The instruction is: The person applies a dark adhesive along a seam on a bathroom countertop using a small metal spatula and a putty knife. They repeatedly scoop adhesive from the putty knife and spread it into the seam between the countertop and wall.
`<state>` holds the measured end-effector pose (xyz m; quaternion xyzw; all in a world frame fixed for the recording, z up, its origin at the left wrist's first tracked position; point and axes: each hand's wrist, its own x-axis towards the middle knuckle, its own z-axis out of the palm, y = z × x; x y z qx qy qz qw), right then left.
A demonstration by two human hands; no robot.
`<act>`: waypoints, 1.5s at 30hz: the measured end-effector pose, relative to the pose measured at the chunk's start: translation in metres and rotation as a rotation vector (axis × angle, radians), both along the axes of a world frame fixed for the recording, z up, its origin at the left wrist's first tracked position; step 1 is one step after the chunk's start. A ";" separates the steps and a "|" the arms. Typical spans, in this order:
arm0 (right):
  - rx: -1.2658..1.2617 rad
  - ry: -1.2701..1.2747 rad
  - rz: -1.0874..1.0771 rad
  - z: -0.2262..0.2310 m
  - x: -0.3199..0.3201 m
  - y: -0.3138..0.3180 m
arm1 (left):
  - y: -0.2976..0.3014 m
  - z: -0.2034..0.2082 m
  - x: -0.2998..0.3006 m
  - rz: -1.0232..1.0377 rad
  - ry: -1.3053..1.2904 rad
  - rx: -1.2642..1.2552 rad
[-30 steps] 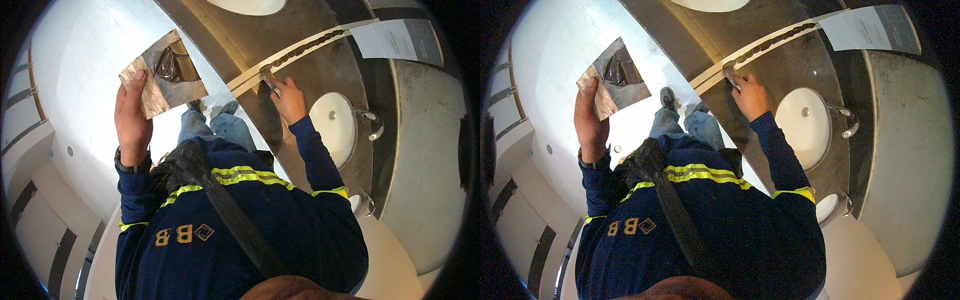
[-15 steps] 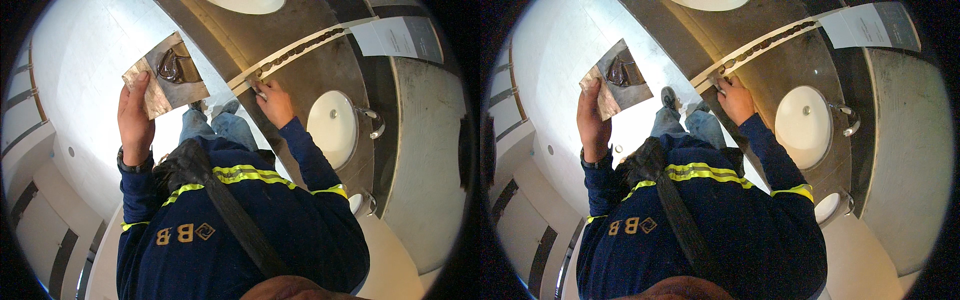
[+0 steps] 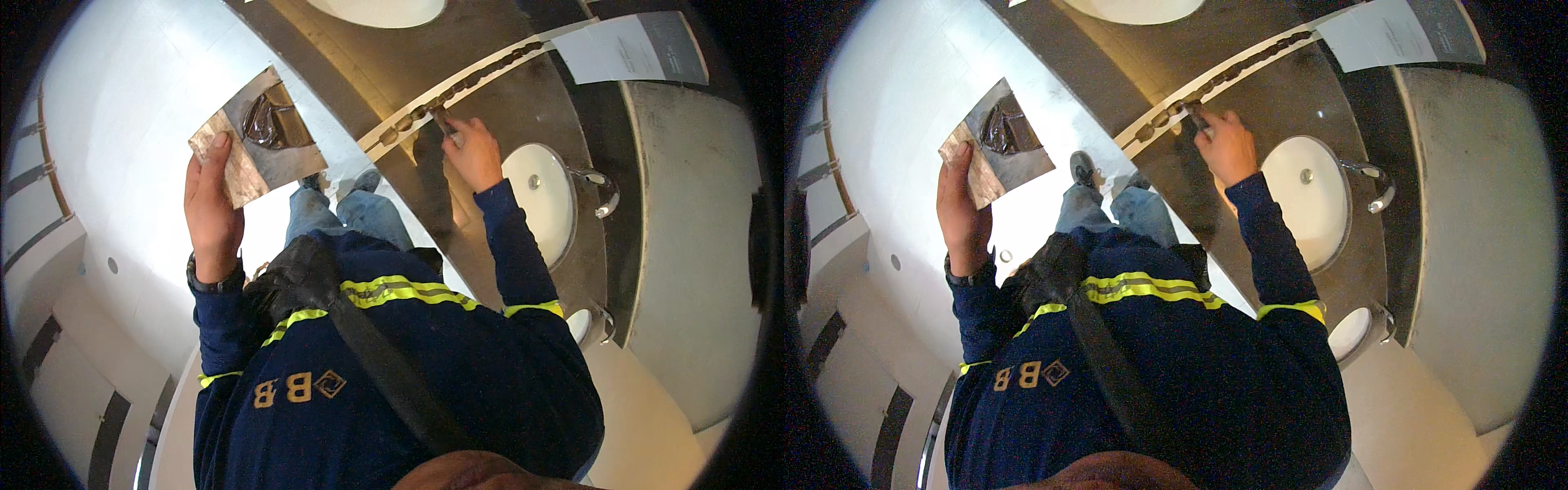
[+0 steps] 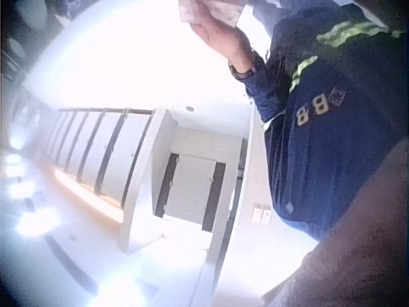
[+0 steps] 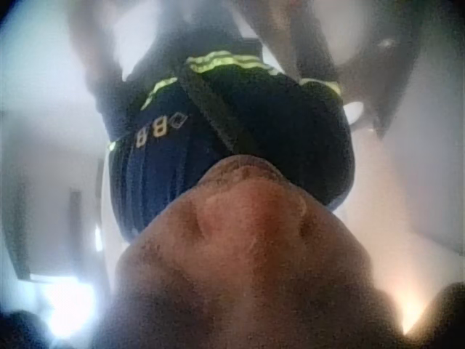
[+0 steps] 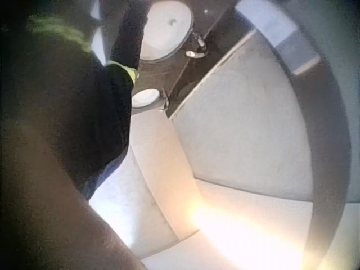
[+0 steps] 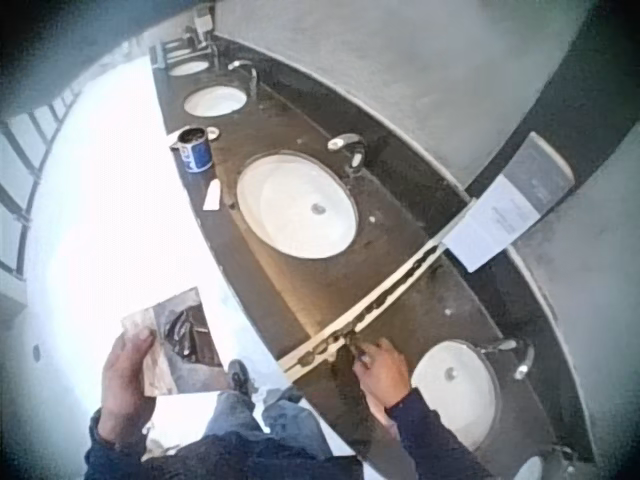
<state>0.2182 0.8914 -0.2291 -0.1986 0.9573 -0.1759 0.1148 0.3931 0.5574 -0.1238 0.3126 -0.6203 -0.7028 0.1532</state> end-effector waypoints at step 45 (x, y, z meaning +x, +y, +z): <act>0.462 0.561 -0.259 -0.077 -0.343 0.135 | -0.021 -0.083 0.033 -0.257 -0.362 -0.843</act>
